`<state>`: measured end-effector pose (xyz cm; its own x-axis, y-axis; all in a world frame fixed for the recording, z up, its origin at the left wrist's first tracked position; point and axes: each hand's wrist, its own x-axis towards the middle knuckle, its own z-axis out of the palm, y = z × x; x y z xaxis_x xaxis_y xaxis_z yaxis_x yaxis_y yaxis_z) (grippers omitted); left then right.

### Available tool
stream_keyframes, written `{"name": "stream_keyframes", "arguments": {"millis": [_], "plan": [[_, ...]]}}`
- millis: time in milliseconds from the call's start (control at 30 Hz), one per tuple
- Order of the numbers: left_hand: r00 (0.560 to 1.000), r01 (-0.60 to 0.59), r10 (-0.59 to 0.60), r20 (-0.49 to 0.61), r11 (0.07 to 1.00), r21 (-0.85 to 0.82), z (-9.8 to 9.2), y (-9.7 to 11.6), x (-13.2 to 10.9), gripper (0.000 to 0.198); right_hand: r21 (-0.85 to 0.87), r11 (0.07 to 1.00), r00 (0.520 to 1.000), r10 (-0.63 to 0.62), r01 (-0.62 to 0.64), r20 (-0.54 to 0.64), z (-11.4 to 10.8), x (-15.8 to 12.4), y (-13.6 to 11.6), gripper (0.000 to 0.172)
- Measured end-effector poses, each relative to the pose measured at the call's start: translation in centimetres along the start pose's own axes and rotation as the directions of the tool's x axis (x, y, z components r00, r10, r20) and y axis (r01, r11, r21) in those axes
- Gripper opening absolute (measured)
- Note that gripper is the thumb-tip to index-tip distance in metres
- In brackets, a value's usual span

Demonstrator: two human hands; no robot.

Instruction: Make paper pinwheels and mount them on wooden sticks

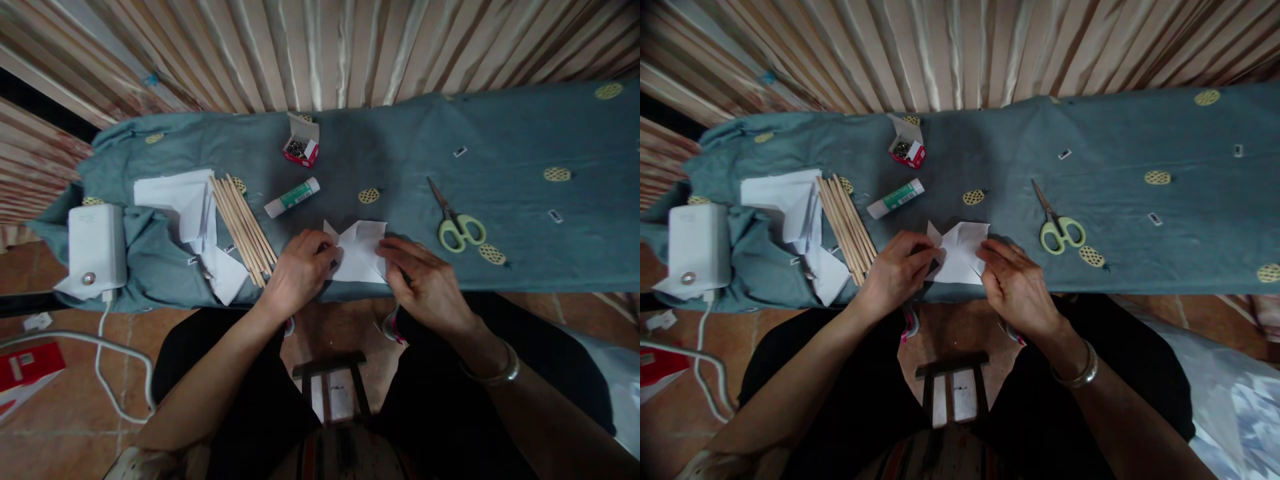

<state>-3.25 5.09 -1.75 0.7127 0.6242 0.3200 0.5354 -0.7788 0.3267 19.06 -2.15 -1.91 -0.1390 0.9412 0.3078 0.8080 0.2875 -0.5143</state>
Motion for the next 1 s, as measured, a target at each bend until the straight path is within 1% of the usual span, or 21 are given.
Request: {"name": "stream_keyframes", "arguments": {"millis": [67, 133, 233, 333, 467, 600, 700, 800, 933, 1000], "plan": [[1.0, -0.016, 0.015, -0.019, 1.0, -0.023, 0.1, 0.5, -0.1, 0.02, -0.008, 1.0, 1.0, -0.008, 0.008, -0.001, 0.0, 0.0, 0.0, 0.029], [0.999, -0.044, 0.044, -0.009, 0.997, -0.057, 0.3, 1.1, -0.3, 0.02, -0.017, 1.0, 1.0, -0.012, 0.012, 0.0, 0.0, 0.1, 0.0, 0.029], [0.994, -0.081, 0.087, 0.063, 0.993, -0.085, 0.8, 2.0, -0.5, 0.024, -0.029, 0.999, 1.0, -0.024, 0.024, 0.009, 0.0, 0.0, 0.1, 0.029], [0.989, -0.1, 0.105, 0.102, 0.993, -0.06, 1.3, 2.4, -0.6, 0.021, -0.028, 0.999, 0.999, -0.034, 0.034, 0.02, 0.0, 0.0, 0.2, 0.029], [0.99, -0.125, 0.126, 0.06, 0.992, -0.02, 1.7, 2.6, -0.7, 0.018, -0.019, 0.999, 0.999, -0.025, 0.026, 0.039, 0.0, 0.0, 0.2, 0.03], [0.99, -0.139, 0.139, 0.024, 0.99, -0.022, 1.8, 2.6, -0.8, 0.017, 0.008, 1.0, 0.998, 0.0, -0.001, 0.069, -0.4, 0.1, 0.3, 0.031], [0.994, -0.106, 0.107, 0.02, 0.993, -0.044, 1.7, 2.6, -1.0, 0.017, 0.06, 0.997, 0.992, 0.032, -0.04, 0.123, -0.9, 0.2, 0.5, 0.032], [0.996, -0.085, 0.085, 0.006, 0.993, -0.077, 1.6, 2.6, -1.1, 0.018, 0.135, 0.987, 0.984, 0.058, -0.082, 0.17, -1.4, 0.3, 0.8, 0.026], [0.994, -0.111, 0.112, -0.001, 0.986, -0.126, 1.5, 2.8, -1.1, 0.018, 0.322, 0.938, 0.976, 0.058, -0.125, 0.212, -1.7, 0.2, 1.0, 0.018], [0.993, -0.121, 0.122, -0.005, 0.983, -0.138, 1.4, 2.8, -1.2, 0.019, 0.386, 0.912, 0.974, 0.056, -0.14, 0.221, -1.6, 0.1, 1.0, 0.013]]}}
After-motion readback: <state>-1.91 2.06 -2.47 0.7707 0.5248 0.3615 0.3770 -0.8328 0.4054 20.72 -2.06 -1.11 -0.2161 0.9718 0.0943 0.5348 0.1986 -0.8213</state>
